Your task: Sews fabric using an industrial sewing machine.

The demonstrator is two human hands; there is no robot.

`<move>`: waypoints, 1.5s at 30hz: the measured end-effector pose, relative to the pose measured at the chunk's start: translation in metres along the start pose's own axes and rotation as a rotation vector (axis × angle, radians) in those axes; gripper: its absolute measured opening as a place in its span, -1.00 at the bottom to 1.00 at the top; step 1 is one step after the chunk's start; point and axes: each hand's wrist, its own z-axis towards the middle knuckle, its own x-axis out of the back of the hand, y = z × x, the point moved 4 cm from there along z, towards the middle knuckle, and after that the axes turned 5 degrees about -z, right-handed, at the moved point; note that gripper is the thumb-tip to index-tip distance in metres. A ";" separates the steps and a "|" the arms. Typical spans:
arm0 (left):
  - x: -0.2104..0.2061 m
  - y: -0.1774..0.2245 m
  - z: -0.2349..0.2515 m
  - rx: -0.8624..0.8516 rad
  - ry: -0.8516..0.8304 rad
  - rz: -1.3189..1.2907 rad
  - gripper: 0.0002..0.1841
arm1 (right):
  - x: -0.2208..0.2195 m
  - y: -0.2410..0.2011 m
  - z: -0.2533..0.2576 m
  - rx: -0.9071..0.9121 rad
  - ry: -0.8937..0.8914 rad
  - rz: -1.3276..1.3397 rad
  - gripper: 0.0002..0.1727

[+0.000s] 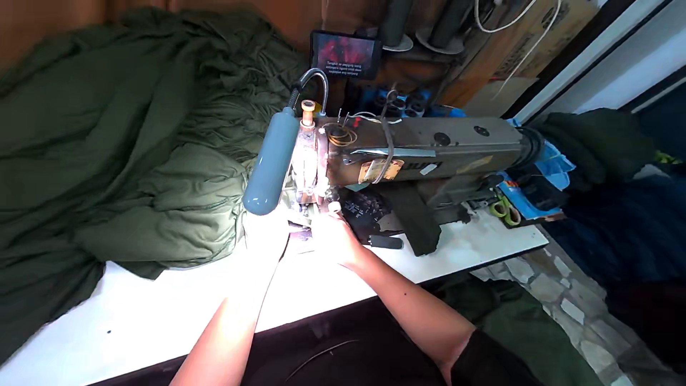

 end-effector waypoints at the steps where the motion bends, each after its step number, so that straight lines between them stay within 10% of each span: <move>1: 0.007 0.000 -0.002 0.012 0.002 -0.057 -0.75 | 0.000 0.000 0.000 -0.011 -0.006 -0.003 -0.70; 5: 0.052 0.000 -0.033 0.000 -0.238 -0.266 -0.75 | 0.004 -0.003 -0.003 -0.054 -0.024 0.098 -0.69; 9: 0.061 0.028 -0.074 -0.094 -0.728 0.214 -0.64 | -0.005 -0.003 -0.003 -0.101 -0.135 0.082 -0.66; 16: 0.016 0.049 -0.114 -0.670 -0.438 0.232 -0.83 | -0.008 0.000 -0.054 0.395 0.230 -0.032 -0.71; 30: 0.035 0.032 -0.091 -0.465 -0.523 0.047 -0.67 | -0.003 -0.015 -0.082 0.523 0.275 -0.136 -0.83; 45: -0.003 0.010 -0.059 -0.750 -0.453 0.166 -0.38 | 0.002 -0.023 -0.080 0.488 0.205 -0.170 -0.82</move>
